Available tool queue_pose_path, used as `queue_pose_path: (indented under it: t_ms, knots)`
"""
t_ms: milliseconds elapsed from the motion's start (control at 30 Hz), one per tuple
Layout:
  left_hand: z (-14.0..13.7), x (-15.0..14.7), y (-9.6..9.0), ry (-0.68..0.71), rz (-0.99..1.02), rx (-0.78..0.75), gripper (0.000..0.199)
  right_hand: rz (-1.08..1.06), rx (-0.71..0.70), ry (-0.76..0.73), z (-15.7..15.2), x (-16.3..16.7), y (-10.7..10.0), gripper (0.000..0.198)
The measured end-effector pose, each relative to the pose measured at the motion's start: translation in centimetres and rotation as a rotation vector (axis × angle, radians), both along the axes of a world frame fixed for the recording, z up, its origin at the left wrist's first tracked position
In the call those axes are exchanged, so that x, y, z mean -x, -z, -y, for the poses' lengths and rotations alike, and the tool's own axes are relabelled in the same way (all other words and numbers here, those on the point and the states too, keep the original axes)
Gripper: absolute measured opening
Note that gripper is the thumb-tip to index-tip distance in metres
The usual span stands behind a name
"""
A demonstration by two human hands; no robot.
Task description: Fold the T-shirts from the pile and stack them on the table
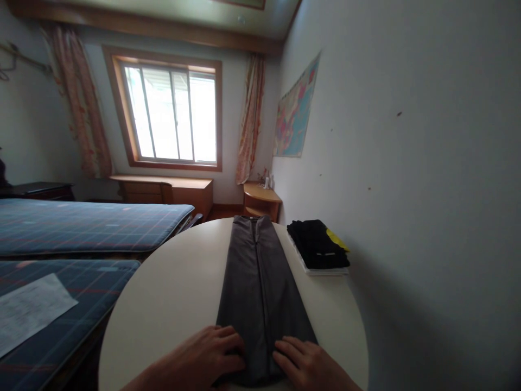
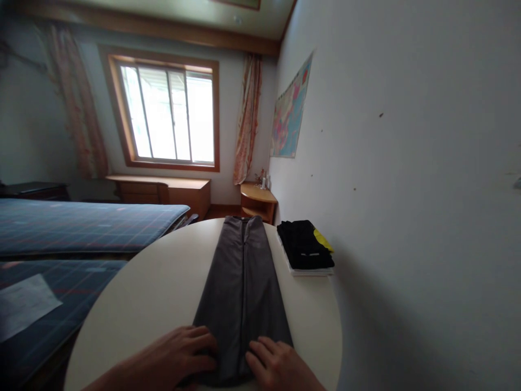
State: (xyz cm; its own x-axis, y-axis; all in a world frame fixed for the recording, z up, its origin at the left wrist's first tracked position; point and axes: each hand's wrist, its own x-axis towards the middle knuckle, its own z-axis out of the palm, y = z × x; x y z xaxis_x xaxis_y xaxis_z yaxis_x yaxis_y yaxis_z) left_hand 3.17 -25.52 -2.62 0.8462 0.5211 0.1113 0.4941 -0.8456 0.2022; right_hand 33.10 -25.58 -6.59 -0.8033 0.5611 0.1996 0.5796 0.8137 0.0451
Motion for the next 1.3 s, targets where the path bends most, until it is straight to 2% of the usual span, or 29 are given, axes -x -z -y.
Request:
queue_pose_path:
  t_ms: [100, 233, 367, 467, 533, 600, 700, 800, 900, 1067, 1167, 1300]
  knots:
    - [0.0, 0.7, -0.6, -0.009, -0.025, 0.018, 0.045, -0.044, 0.091, 0.064, 0.0, 0.2, -0.9, 0.035]
    - [-0.5, 1.9, -1.7, 0.049, -0.01, 0.071, 0.067, -0.095, 0.329, 0.166, 0.0, 0.1, -3.4, 0.046]
    - [-1.1, 3.0, -2.1, 0.115, 0.012, 0.086, 0.071, -0.182, 0.495, 0.286, 0.2, 0.2, -6.2, 0.046]
    - [-1.4, 3.5, -1.6, 0.092, 0.018, 0.075, 0.067, -0.168, 0.514, 0.231, 0.0, 0.3, -7.3, 0.036]
    - [-1.5, 3.5, -1.1, 0.09, 0.0, 0.045, 0.063, -0.109, 0.511, 0.178, -0.4, 0.3, -7.3, 0.037]
    - [-1.5, 3.5, -0.7, 0.101, -0.015, 0.008, 0.054, -0.044, 0.536, 0.169, -1.0, 0.2, -7.0, 0.049]
    - [-1.6, 3.6, -0.6, 0.094, 0.02, -0.035, 0.037, 0.003, 0.594, 0.156, -1.8, -0.1, -6.6, 0.078]
    - [-1.7, 3.9, -0.7, 0.085, 0.038, -0.036, 0.043, -0.006, 0.6, 0.114, -2.4, -0.1, -6.6, 0.089]
    - [-1.6, 4.1, -0.9, 0.11, 0.002, -0.035, 0.052, -0.009, 0.612, 0.127, -2.6, 0.0, -6.9, 0.087]
    - [-1.4, 4.1, -1.0, 0.107, 0.048, -0.051, 0.039, 0.001, 0.649, 0.13, -1.9, -0.4, -8.0, 0.09]
    - [-1.4, 4.2, -0.5, 0.079, 0.113, 0.027, 0.037, -0.047, 0.63, 0.13, -1.3, -1.8, -8.2, 0.084]
    - [-1.4, 4.2, 0.2, -0.018, 0.206, 0.151, 0.038, -0.159, 0.562, 0.124, -0.7, -4.0, -6.9, 0.063]
